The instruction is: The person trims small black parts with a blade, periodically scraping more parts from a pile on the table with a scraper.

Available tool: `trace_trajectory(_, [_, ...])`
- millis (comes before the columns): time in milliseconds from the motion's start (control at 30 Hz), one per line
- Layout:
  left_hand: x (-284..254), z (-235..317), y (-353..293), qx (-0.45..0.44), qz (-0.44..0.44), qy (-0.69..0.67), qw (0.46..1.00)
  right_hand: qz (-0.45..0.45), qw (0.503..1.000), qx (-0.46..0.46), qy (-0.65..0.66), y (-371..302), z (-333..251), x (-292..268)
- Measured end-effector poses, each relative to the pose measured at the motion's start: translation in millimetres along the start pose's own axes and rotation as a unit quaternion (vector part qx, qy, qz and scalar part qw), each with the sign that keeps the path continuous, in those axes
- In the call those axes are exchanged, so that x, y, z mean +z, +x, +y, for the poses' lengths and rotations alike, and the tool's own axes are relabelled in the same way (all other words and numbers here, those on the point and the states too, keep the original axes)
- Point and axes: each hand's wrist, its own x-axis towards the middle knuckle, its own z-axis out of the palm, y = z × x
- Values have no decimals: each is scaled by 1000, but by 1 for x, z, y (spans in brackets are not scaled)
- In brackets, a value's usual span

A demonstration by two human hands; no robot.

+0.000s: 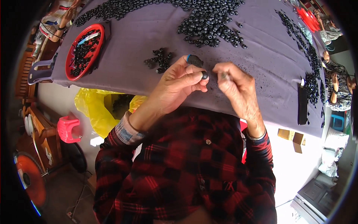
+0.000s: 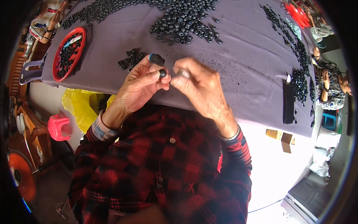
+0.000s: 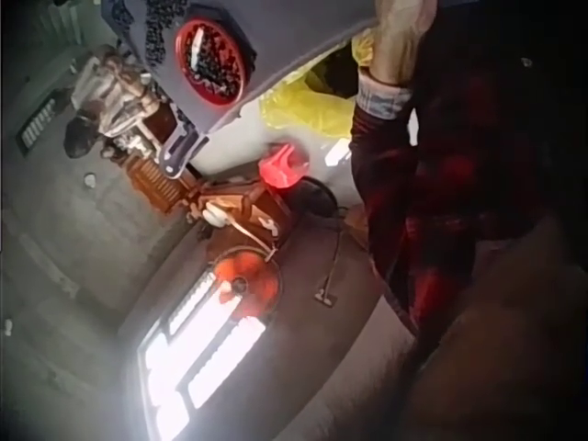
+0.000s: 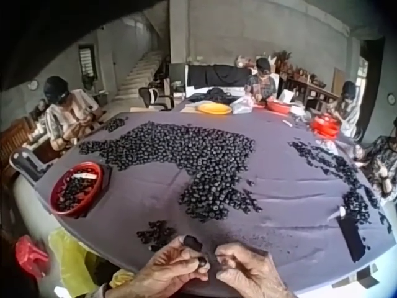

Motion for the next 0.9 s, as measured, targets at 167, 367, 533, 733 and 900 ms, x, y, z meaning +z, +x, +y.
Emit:
trace_trajectory(167, [3, 2, -2, 17, 10, -3, 1000, 10, 986, -135, -96, -1, 5, 12])
trace_trajectory(367, [-1, 3, -1, 4, -10, 1, 1000, 9, 987, -134, -93, 1, 11, 15])
trace_trajectory(533, [-2, 2, -1, -5, -5, -2, 1000, -6, 988, -133, -78, 1, 11, 13])
trace_trajectory(733, [6, -13, -9, -3, -38, 60, 997, 93, 995, -3, -40, 10, 19, 2])
trace_trajectory(900, [-8, 2, 1, 16, 19, 57, 998, 53, 998, 31, 17, 4, 23, -12])
